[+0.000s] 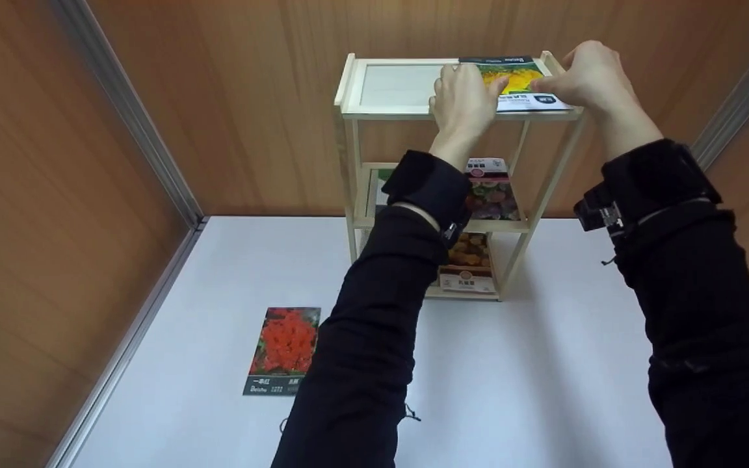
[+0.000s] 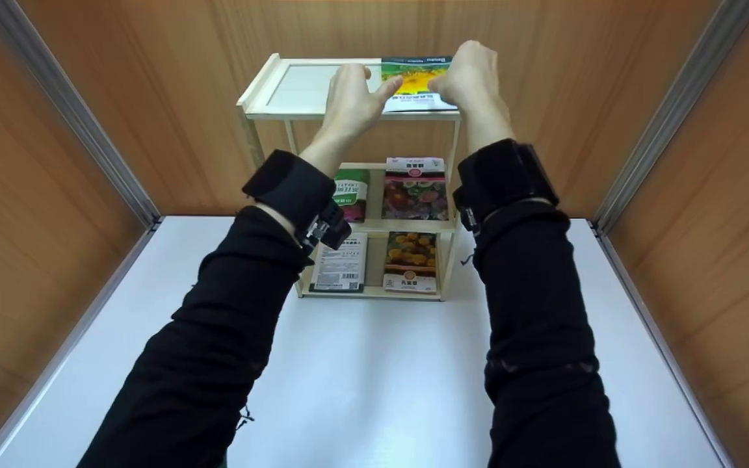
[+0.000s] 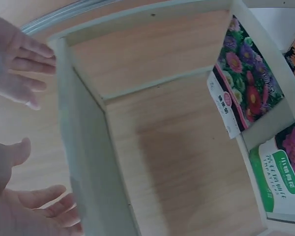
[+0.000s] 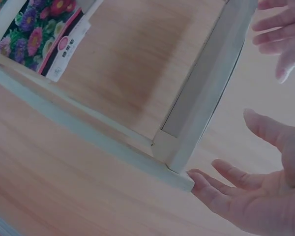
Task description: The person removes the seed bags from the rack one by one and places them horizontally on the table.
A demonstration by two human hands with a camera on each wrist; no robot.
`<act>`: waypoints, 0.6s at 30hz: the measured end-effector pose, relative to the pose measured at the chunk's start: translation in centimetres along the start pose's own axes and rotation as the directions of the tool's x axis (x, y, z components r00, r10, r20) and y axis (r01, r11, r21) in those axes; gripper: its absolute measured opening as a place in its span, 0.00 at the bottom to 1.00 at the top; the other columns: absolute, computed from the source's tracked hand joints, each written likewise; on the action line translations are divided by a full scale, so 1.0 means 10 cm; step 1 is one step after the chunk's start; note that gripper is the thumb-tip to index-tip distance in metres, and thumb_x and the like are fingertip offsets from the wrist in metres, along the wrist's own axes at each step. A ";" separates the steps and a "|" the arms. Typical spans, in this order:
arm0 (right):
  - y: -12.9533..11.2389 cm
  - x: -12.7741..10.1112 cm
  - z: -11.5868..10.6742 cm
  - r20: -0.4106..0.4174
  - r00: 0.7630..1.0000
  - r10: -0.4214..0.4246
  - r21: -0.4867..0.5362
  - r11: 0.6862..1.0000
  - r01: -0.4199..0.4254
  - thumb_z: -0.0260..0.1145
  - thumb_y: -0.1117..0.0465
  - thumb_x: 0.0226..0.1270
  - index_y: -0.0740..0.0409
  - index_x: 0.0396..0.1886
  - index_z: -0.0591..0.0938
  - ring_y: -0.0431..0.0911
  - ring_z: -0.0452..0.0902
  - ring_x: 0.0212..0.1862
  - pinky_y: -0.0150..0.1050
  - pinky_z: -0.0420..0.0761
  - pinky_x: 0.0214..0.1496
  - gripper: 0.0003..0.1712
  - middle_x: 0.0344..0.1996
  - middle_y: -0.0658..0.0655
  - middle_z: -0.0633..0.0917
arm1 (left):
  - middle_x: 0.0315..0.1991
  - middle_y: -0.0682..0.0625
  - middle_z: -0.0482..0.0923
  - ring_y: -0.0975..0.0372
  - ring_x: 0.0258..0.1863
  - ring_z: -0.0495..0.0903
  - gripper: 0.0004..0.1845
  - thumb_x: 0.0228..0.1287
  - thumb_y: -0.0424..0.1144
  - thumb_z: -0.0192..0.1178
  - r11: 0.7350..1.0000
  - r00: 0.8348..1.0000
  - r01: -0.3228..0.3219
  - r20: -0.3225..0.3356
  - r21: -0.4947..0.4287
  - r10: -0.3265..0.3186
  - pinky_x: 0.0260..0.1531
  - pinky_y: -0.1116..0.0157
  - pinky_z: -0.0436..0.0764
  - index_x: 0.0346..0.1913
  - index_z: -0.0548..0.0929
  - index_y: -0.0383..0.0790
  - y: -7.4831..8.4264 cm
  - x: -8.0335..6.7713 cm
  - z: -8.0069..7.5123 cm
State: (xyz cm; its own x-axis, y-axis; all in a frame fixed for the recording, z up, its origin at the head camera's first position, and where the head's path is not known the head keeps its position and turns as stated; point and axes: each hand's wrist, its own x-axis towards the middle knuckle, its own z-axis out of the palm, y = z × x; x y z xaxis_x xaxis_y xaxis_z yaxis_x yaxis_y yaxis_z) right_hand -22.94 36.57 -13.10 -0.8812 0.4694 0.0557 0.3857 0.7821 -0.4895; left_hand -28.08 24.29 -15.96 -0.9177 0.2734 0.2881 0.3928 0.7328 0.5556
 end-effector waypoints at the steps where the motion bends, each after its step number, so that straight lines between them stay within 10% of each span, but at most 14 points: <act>1: -0.01 0.01 0.01 -0.002 1.000 0.002 0.003 1.000 -0.002 0.55 0.48 0.61 0.68 0.65 0.53 0.56 0.62 0.52 0.43 0.67 0.54 0.41 0.61 0.67 0.61 | 0.41 0.55 0.68 0.64 0.40 0.67 0.21 0.58 0.59 0.49 1.000 1.000 0.016 0.002 0.020 -0.016 0.39 0.70 0.66 0.45 0.77 0.48 0.00 0.01 0.03; 9: -0.07 0.04 0.10 -0.031 0.999 -0.043 -0.041 0.998 0.042 0.59 0.52 0.59 0.71 0.57 0.66 0.50 0.65 0.39 0.34 0.68 0.33 0.33 0.50 0.65 0.69 | 0.46 0.53 0.67 0.61 0.48 0.64 0.24 0.57 0.63 0.45 0.979 0.999 0.041 0.002 0.198 -0.042 0.51 0.65 0.58 0.45 0.79 0.51 0.02 -0.01 0.21; 18: -0.14 0.07 0.22 -0.025 0.999 -0.035 -0.025 0.999 0.035 0.61 0.52 0.57 0.69 0.60 0.64 0.50 0.66 0.42 0.31 0.68 0.33 0.36 0.59 0.65 0.66 | 0.49 0.51 0.67 0.57 0.52 0.61 0.22 0.60 0.61 0.44 0.955 1.000 0.029 -0.012 0.294 -0.027 0.53 0.61 0.55 0.44 0.80 0.53 0.03 -0.01 0.29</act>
State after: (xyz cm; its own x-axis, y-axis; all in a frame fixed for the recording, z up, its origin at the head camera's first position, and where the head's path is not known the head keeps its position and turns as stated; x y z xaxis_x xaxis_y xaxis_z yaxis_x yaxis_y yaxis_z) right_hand -24.63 34.93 -14.28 -0.8873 0.4514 0.0944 0.3615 0.8079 -0.4654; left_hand -28.03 26.24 -18.11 -0.9270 0.2463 0.2827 0.3312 0.8913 0.3097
